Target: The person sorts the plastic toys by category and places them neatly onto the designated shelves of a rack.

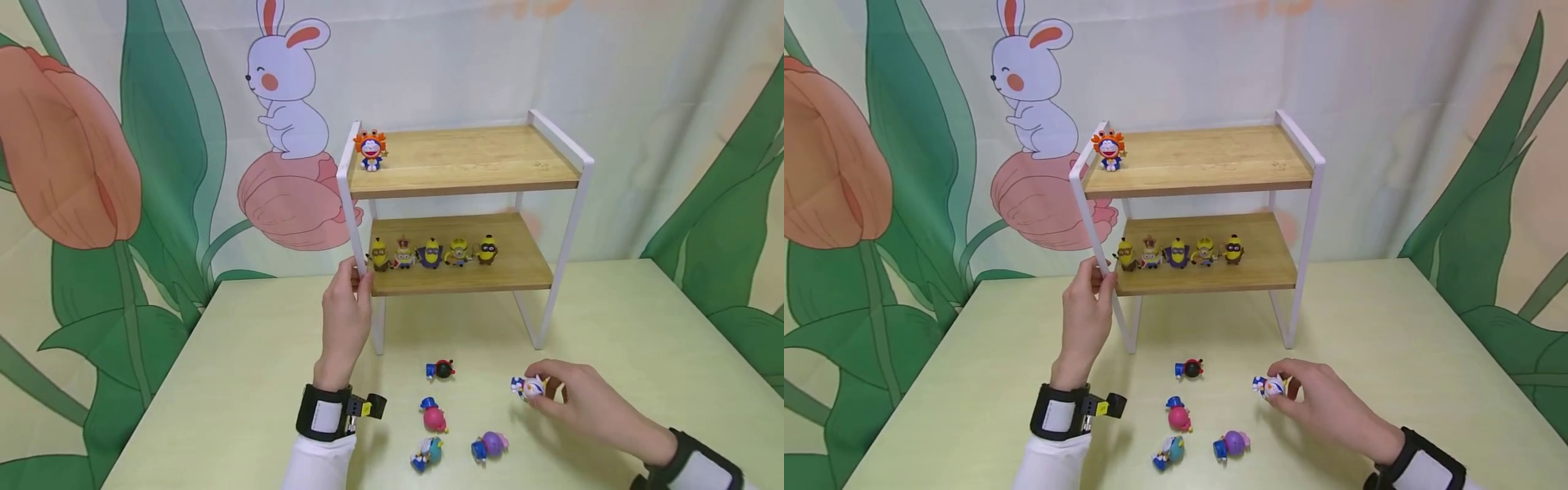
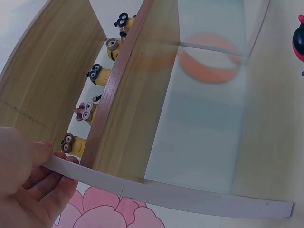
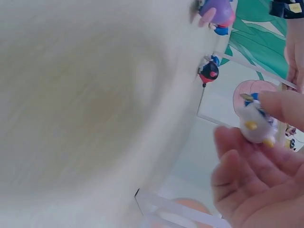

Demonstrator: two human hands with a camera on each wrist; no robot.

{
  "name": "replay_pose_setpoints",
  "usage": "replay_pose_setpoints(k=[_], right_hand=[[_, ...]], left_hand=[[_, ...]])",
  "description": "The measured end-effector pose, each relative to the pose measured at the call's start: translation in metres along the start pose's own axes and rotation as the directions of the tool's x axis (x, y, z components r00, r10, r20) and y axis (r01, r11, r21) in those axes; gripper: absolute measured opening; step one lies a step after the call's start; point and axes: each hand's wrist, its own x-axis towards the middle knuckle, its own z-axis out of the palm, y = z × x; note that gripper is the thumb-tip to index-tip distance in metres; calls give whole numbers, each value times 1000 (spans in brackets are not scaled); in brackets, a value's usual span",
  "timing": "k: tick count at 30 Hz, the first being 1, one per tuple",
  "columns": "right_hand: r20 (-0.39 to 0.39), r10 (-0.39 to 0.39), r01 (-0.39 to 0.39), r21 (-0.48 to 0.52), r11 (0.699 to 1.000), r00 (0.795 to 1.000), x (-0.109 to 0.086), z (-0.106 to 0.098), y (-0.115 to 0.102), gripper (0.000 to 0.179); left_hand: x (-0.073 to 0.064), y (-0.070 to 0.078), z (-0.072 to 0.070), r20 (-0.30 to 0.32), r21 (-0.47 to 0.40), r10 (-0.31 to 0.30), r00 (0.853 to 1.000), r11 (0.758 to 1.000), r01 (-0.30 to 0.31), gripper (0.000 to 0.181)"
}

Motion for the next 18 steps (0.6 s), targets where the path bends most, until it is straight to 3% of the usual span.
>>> replay_pose_setpoints(k=[7, 18], right_hand=[[-178, -49, 55, 30, 998, 983, 6, -9, -8, 30], [-207, -93, 107, 61, 992, 974, 16, -24, -23, 29]], left_hand=[[-1, 2, 1, 6, -1, -9, 1000, 1000, 9, 23], [1, 4, -1, 10, 3, -16, 1000, 1000, 16, 24]])
